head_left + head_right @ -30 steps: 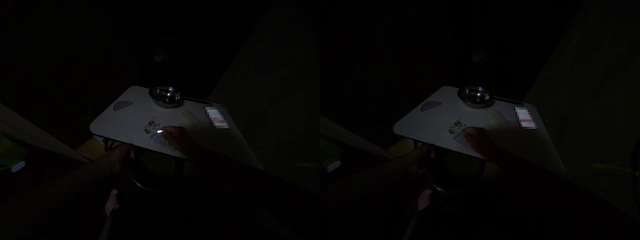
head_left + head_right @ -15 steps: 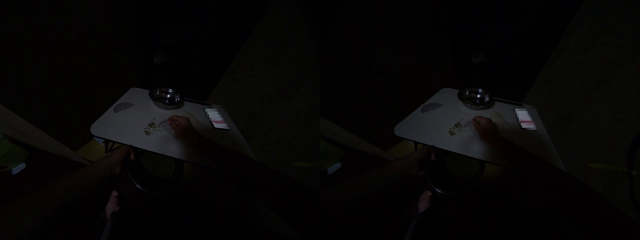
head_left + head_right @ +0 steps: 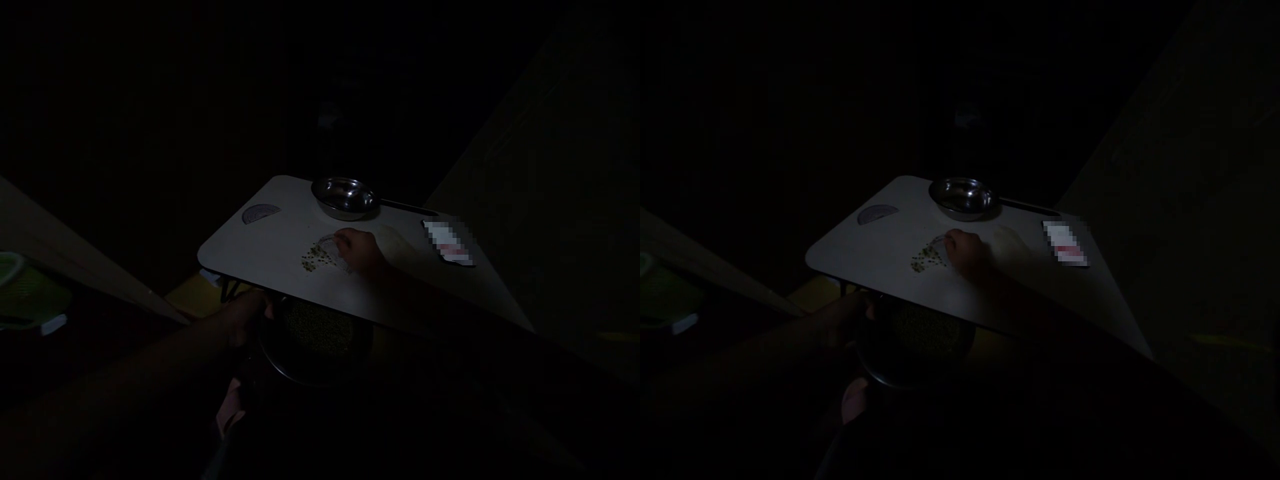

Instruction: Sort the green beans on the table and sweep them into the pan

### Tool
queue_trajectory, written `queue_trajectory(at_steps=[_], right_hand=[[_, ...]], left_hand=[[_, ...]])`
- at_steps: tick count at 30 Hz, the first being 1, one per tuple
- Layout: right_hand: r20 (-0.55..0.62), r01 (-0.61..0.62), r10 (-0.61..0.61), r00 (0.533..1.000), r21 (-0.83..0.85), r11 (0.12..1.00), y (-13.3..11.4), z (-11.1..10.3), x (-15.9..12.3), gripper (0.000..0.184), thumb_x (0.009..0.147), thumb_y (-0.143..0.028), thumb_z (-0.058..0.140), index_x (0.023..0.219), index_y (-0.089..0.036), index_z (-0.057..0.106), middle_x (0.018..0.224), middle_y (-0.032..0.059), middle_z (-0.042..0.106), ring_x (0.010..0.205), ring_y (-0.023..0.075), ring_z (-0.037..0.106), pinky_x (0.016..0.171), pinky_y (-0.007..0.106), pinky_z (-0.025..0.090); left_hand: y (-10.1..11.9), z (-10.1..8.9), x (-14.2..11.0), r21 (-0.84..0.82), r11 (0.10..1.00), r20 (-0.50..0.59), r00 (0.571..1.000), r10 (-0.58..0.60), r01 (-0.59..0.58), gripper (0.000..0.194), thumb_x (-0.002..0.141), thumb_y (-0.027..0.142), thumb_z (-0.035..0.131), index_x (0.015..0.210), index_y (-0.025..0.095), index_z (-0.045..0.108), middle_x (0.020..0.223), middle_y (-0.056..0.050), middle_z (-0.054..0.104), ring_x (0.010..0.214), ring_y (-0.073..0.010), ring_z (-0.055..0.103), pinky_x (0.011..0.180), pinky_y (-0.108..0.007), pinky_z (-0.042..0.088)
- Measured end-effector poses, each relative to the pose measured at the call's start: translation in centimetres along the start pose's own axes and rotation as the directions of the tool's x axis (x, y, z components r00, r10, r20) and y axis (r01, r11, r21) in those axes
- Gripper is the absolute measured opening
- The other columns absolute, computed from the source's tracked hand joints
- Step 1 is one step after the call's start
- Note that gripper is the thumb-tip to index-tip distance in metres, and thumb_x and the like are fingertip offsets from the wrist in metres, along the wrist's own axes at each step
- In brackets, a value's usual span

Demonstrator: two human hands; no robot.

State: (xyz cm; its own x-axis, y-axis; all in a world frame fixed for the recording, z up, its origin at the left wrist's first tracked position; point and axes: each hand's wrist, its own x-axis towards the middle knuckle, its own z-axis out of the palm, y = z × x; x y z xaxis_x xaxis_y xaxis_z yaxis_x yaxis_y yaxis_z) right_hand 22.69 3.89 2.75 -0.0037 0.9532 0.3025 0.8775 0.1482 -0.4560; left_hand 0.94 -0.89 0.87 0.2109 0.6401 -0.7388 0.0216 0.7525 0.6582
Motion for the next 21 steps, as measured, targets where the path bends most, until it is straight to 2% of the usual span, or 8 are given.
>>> queue_trajectory(at_steps=[5, 10, 14, 17, 21], right_hand=[[0.014, 0.034, -0.035, 0.999, 0.078, 0.996, -0.6, 0.2, 0.8, 0.026, 0.077, -0.023, 0.043, 0.091, -0.013, 0.062, 0.076, 0.0078, 0.064, 0.067, 0.0164, 0.059, 0.064, 0.028, 0.042], [-0.092, -0.027, 0.027, 0.995, 0.006, 1.000, 2.0, -1.3, 2.7, 0.028, 0.077, -0.023, 0.040, 0.091, -0.013, 0.062, 0.075, 0.0087, 0.064, 0.069, 0.0180, 0.058, 0.064, 0.029, 0.041], [-0.043, -0.095, 0.094, 0.995, -0.043, 0.994, 3.8, -0.8, 3.8, 0.025, 0.076, -0.022, 0.042, 0.087, -0.013, 0.062, 0.074, 0.0090, 0.064, 0.063, 0.0173, 0.057, 0.061, 0.029, 0.041], [0.021, -0.038, 0.038, 0.999, -0.020, 0.999, 3.5, 0.5, 4.4, 0.024, 0.077, -0.022, 0.040, 0.080, -0.014, 0.063, 0.071, 0.0076, 0.063, 0.063, 0.0161, 0.055, 0.061, 0.028, 0.039], [0.063, 0.102, -0.104, 0.993, 0.026, 0.994, 1.3, 2.0, 4.8, 0.024, 0.079, -0.023, 0.040, 0.083, -0.015, 0.062, 0.081, 0.0072, 0.063, 0.073, 0.0161, 0.054, 0.064, 0.027, 0.038]], left_hand=[[0.5, 0.0, -0.6, 0.013, 0.998, -0.021, 0.998, -0.062, 0.062, 0.013, 0.041, 0.006, 0.042, 0.033, 0.016, 0.038, 0.032, -0.004, 0.039, 0.031, -0.0119, 0.038, 0.031, -0.023, 0.026], [0.7, -0.1, -1.0, -0.027, 0.996, -0.057, 0.995, -0.085, 0.083, 0.016, 0.040, 0.007, 0.042, 0.031, 0.017, 0.033, 0.029, -0.003, 0.035, 0.029, -0.0097, 0.033, 0.031, -0.022, 0.025], [0.7, -0.2, -1.1, -0.026, 0.997, -0.071, 0.995, -0.071, 0.069, 0.017, 0.040, 0.006, 0.042, 0.032, 0.018, 0.033, 0.029, -0.003, 0.036, 0.030, -0.0105, 0.034, 0.032, -0.023, 0.026], [0.7, -0.3, -1.1, -0.021, 0.998, -0.074, 0.995, -0.065, 0.064, 0.016, 0.041, 0.006, 0.042, 0.032, 0.017, 0.034, 0.031, -0.003, 0.037, 0.031, -0.0110, 0.036, 0.031, -0.023, 0.026], [0.7, -0.4, -1.1, -0.032, 0.996, -0.059, 0.994, -0.091, 0.089, 0.016, 0.042, 0.006, 0.042, 0.033, 0.017, 0.033, 0.030, -0.003, 0.036, 0.030, -0.0098, 0.035, 0.031, -0.022, 0.027]])
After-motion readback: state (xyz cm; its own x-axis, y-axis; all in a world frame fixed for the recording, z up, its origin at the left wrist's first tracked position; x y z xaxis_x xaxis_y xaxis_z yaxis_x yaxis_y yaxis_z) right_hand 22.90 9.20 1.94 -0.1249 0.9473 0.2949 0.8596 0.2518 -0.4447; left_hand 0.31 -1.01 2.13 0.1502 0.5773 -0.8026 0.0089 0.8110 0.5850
